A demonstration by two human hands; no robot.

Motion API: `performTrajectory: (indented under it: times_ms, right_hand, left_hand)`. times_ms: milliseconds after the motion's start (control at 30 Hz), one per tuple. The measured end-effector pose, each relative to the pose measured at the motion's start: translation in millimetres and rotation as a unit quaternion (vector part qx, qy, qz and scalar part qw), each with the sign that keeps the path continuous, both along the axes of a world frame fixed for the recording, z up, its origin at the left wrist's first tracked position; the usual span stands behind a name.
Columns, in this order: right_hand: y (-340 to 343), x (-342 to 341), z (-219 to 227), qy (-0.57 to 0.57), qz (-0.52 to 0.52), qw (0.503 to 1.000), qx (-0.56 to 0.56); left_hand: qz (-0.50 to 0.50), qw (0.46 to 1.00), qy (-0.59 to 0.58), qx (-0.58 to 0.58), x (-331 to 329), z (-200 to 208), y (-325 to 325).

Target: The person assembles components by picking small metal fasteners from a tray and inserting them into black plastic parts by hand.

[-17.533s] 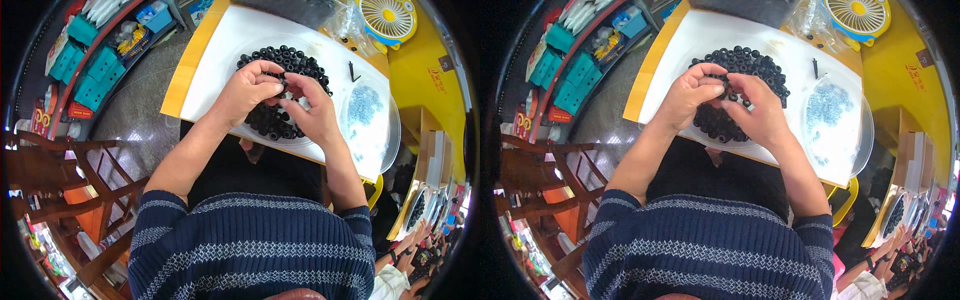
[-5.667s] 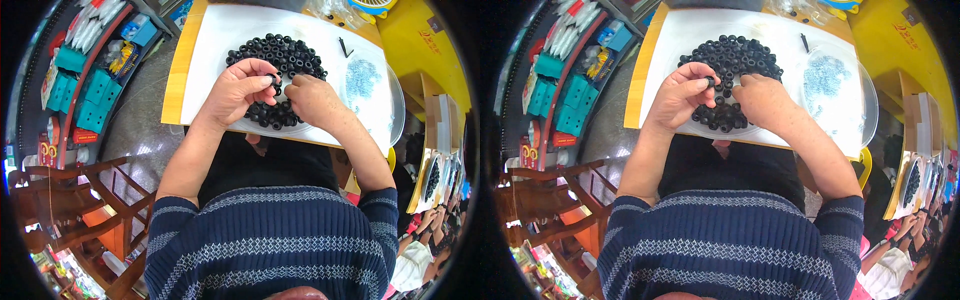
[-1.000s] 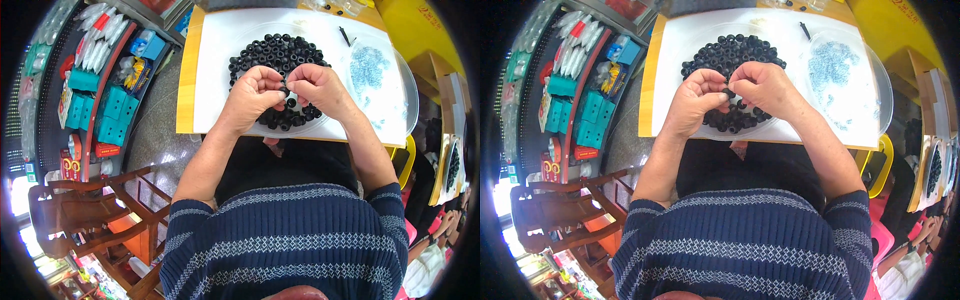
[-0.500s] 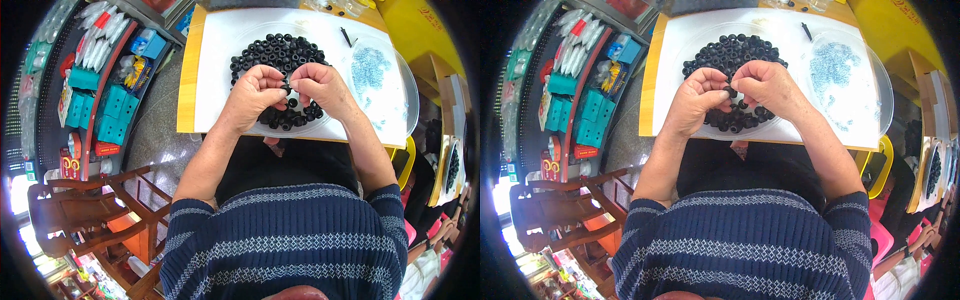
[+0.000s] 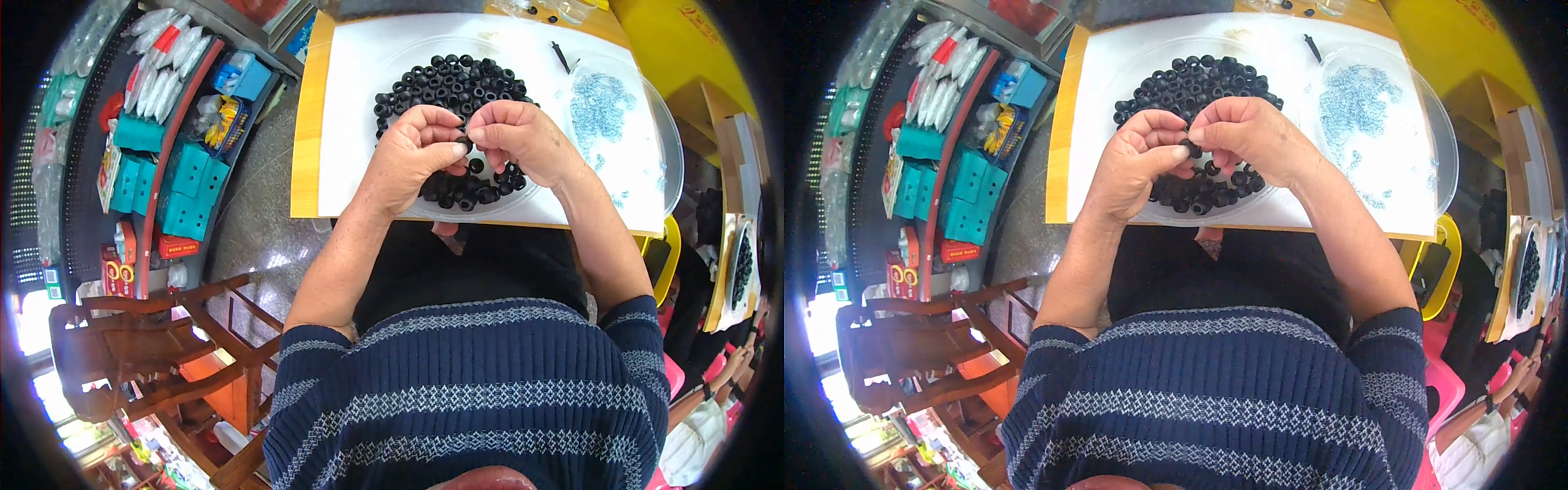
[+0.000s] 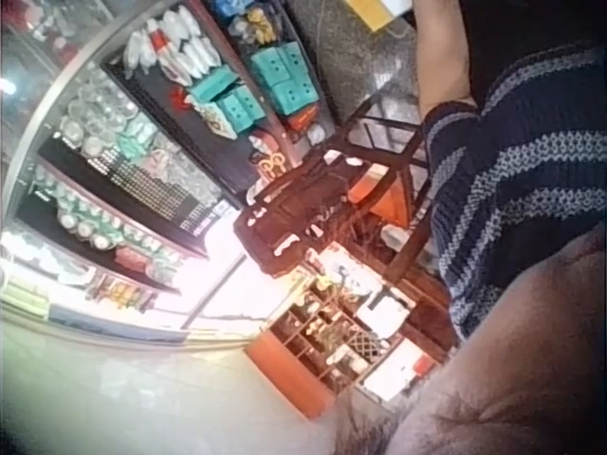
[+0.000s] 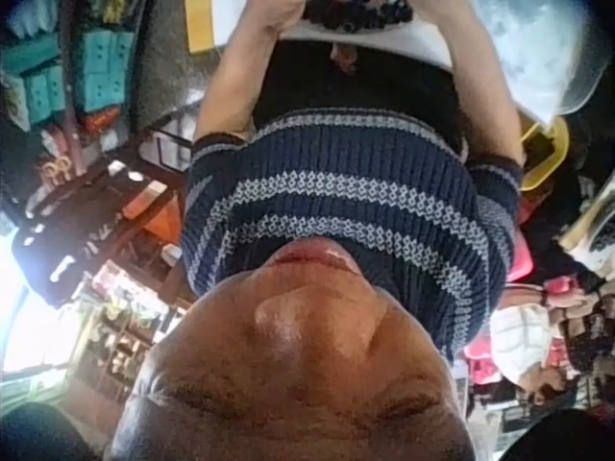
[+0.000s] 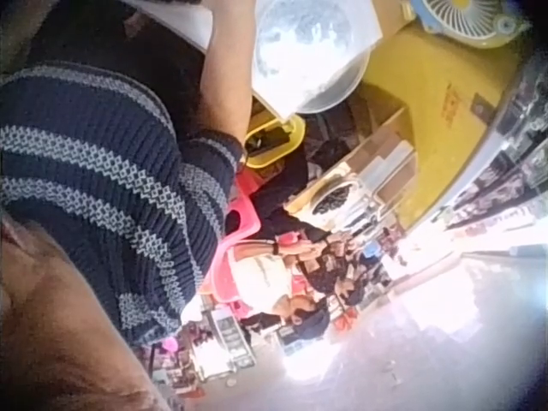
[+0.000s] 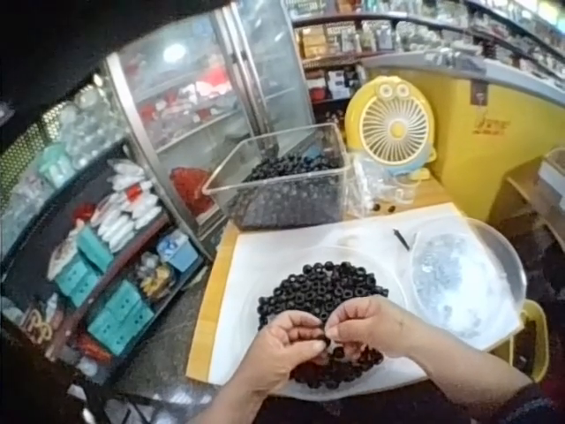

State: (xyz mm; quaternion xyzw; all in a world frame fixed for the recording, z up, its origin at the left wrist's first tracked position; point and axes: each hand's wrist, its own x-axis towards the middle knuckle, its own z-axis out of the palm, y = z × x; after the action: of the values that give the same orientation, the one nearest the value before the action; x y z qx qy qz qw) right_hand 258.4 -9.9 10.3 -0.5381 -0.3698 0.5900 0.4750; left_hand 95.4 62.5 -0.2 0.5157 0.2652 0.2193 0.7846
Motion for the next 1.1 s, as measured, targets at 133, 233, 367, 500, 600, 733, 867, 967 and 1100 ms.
performTrajectory:
  times_ms: [133, 233, 367, 500, 600, 733, 867, 967, 1100]
  right_hand:
    - [0.4, -0.3, -5.4, 0.058, -0.036, 0.998, -0.004]
    - [-1.7, -3.0, 3.1, 0.050, 0.013, 0.997, -0.059]
    - [-3.4, -6.7, 5.9, 0.179, 0.065, 0.979, -0.076]
    - [-2.9, -9.7, -1.4, 0.216, 0.054, 0.972, -0.070]
    - [-4.1, -13.6, -0.7, 0.214, 0.032, 0.974, -0.070]
    - [-4.2, -14.7, -2.0, 0.236, 0.034, 0.969, -0.062]
    - [-2.0, -18.6, 1.7, 0.221, 0.015, 0.972, -0.085]
    - [-3.2, -20.6, 3.4, 0.206, 0.012, 0.976, -0.072]
    - [-4.9, -15.4, -4.4, 0.257, 0.038, 0.965, -0.020]
  left_hand:
    - [0.034, 0.999, -0.007, 0.013, -0.4, 1.6, -1.2]
    - [0.047, 0.998, -0.021, 0.031, -1.2, 1.1, -2.8]
    - [0.062, 0.997, -0.043, 0.029, -1.4, 4.2, -7.3]
    - [0.069, 0.995, -0.054, 0.037, -2.0, 2.8, -8.0]
    - [0.068, 0.995, -0.061, 0.028, -2.3, 4.2, -8.1]
    - [0.065, 0.995, -0.074, 0.021, -3.1, 3.6, -7.6]
    - [0.070, 0.995, -0.070, 0.020, -3.7, 3.8, -7.2]
    - [0.073, 0.995, -0.054, 0.032, -4.1, 2.7, -6.7]
    - [0.080, 0.994, -0.067, 0.021, -3.9, 1.1, -5.3]
